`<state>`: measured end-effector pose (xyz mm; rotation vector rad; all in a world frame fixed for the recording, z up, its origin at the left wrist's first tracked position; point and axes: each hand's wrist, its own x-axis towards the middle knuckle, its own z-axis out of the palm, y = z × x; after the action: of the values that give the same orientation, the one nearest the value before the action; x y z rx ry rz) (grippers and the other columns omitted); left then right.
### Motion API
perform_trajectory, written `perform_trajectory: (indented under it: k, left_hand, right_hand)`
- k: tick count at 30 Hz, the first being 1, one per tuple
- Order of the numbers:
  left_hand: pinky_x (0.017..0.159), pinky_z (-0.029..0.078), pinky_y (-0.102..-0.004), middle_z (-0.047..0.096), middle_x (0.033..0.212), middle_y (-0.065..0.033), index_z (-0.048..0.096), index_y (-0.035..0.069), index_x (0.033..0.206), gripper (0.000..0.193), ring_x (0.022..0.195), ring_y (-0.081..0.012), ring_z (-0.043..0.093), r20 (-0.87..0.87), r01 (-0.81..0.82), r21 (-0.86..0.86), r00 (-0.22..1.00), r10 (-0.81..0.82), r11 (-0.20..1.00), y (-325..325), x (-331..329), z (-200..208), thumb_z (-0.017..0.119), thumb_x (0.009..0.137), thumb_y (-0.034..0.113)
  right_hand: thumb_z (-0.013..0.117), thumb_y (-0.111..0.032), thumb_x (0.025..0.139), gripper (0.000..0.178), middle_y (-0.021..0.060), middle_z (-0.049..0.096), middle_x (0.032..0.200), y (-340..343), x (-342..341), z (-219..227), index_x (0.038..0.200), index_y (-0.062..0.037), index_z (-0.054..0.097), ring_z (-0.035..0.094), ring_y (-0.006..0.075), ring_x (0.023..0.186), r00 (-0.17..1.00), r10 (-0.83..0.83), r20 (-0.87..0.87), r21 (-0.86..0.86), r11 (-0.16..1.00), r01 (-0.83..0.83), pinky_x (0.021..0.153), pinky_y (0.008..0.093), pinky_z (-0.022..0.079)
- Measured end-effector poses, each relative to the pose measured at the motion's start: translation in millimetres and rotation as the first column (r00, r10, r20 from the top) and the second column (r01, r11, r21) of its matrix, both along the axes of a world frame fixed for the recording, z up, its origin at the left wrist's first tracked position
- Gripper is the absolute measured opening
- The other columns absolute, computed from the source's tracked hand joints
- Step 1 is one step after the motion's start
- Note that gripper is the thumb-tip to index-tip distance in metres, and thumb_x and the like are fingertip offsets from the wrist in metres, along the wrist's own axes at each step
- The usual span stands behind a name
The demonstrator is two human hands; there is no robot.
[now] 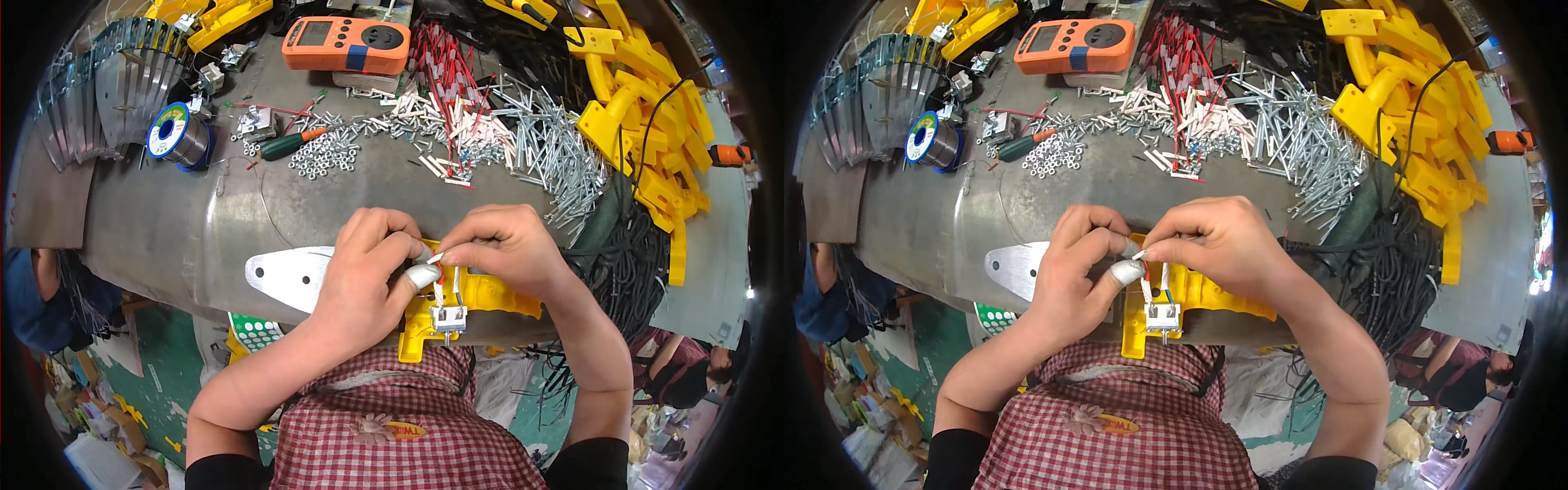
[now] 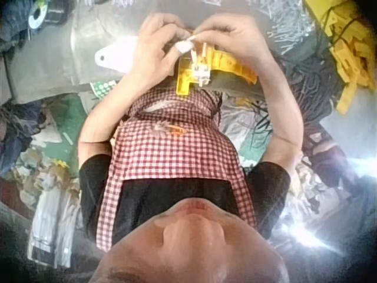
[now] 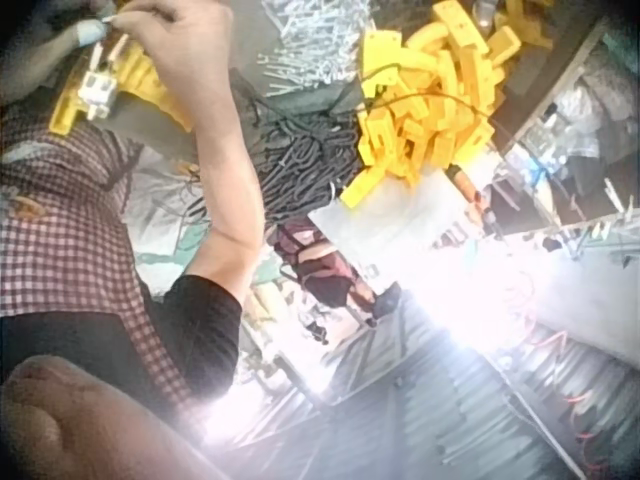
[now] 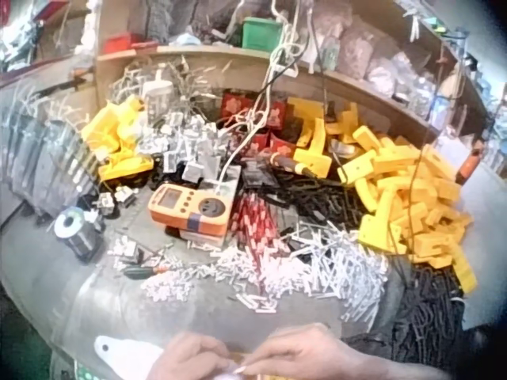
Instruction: Soldering components and assembling the yellow plastic housing of a handheld electronic device.
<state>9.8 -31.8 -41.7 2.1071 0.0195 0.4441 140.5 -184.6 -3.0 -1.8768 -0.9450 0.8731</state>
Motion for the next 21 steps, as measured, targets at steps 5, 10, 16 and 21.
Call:
perform_trajectory:
  k: [5,10,16,21]
  left_hand:
    - [0.075,0.044,-0.0351,0.054,0.096,-0.0116,0.058,0.002,0.088,0.02,0.087,-0.0277,0.053,-0.003,0.021,0.137,1.0,-0.021,0.99,4.4,3.1,7.8,0.069,0.071,0.001]
    - [0.068,0.046,-0.0384,0.058,0.085,-0.0105,0.057,0.004,0.097,0.029,0.077,-0.0301,0.057,0.086,0.092,0.102,0.991,-0.101,0.991,13.4,-9.2,17.8,0.07,0.071,0.002]
    - [0.061,0.051,-0.0338,0.065,0.083,-0.0123,0.062,0.004,0.103,0.028,0.068,-0.0267,0.063,-0.19,0.269,0.077,0.949,-0.251,0.96,5.7,-10.1,25.4,0.069,0.076,0.003]
    - [0.058,0.05,-0.0289,0.066,0.079,-0.0107,0.064,0.004,0.101,0.022,0.062,-0.0185,0.063,-0.357,0.246,-0.083,0.898,-0.259,0.966,4.8,-4.2,29.6,0.069,0.079,0.006]
  right_hand:
    - [0.067,-0.016,0.08,0.014,0.008,0.064,0.074,-2.8,-3.1,4.8,0.084,-0.0037,0.07,0.062,0.0212,0.07,0.977,0.013,0.211,0.029,0.999,-0.02,0.065,0.0325,0.048]
    - [0.067,-0.016,0.079,0.029,0.0086,0.062,0.092,-25.6,-21.1,10.3,0.106,-0.0069,0.064,0.059,0.0271,0.085,0.82,-0.279,0.5,0.21,0.958,0.197,0.074,0.0355,0.047]
    - [0.072,-0.023,0.075,0.041,0.0083,0.059,0.092,-63.0,-79.8,1.5,0.111,-0.0057,0.061,0.06,0.0251,0.085,0.871,-0.187,0.455,0.006,0.978,0.207,0.072,0.0367,0.048]
    - [0.074,-0.027,0.072,0.045,0.0071,0.061,0.085,-59.5,-100.1,-20.9,0.108,-0.0034,0.062,0.062,0.0221,0.07,0.784,-0.267,0.56,0.08,0.96,0.27,0.059,0.0318,0.05]
